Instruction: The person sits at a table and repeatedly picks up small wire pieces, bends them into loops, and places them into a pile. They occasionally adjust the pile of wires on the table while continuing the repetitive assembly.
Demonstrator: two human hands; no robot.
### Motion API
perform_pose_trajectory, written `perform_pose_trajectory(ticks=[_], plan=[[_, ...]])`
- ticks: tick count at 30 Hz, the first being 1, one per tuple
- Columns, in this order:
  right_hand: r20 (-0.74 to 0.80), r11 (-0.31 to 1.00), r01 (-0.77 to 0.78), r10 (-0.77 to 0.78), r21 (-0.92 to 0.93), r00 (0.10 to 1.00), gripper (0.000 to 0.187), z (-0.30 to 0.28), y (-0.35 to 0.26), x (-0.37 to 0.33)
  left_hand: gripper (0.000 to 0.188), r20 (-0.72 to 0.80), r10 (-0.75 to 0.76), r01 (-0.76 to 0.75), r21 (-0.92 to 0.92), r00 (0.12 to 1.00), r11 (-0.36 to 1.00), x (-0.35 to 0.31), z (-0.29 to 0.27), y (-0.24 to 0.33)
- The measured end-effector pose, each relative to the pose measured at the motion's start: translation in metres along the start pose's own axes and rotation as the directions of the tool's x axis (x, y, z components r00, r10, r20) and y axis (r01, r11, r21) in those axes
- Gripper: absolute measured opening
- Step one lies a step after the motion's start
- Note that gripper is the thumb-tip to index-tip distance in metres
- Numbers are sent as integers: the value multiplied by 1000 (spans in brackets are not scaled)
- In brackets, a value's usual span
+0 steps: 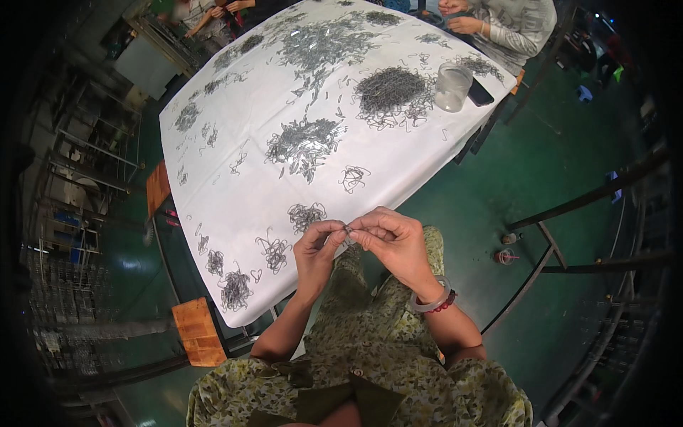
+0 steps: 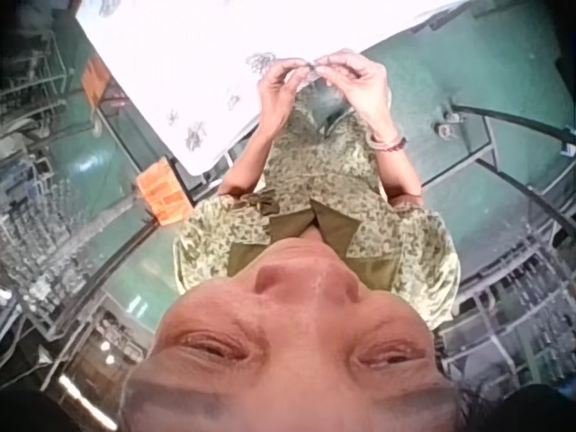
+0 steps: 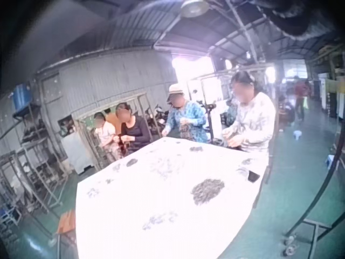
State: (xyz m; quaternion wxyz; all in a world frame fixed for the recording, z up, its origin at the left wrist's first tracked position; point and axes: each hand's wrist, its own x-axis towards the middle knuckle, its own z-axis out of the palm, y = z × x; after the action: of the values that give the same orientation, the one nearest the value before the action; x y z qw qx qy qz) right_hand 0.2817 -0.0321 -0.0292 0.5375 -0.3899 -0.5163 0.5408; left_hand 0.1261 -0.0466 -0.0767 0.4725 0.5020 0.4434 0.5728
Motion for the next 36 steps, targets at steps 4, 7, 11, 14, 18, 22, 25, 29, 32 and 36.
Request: perform_pose_trajectory(ticks=[4,7,11,14,18,22,25,29,32,36], plan=[[-62,998,11,-15,-56,998,11,-12,3,-3,11,69,-74,77,-42,995,996,8,16,-3],[-73,993,42,-50,-109,996,10,-23,8,-2,11,118,-164,173,-69,979,982,14,22,-3],[-145,1000,24,-26,-17,989,7,-32,15,5,12,206,-239,256,-61,949,965,24,29,-12],[-191,999,14,-22,-44,981,5,-36,20,13,13,261,-263,262,43,929,964,33,34,-21],[-178,961,60,-110,-269,978,8,-49,20,17,16,327,-233,253,-19,916,967,46,36,-28],[-152,940,116,-172,-321,973,11,-56,20,22,16,140,-116,122,-34,983,992,112,34,-41],[-166,942,38,-98,-332,981,10,-56,19,22,13,144,184,-228,406,972,885,206,35,-70],[-185,947,-23,-38,-320,982,11,-56,20,22,11,352,205,-405,739,913,537,270,44,-119],[-175,954,0,-55,-300,983,10,-56,20,22,11,414,103,-421,831,905,363,269,44,-148],[-204,960,-59,2,-272,979,10,-53,13,16,11,371,180,-411,851,911,326,252,40,-157]])
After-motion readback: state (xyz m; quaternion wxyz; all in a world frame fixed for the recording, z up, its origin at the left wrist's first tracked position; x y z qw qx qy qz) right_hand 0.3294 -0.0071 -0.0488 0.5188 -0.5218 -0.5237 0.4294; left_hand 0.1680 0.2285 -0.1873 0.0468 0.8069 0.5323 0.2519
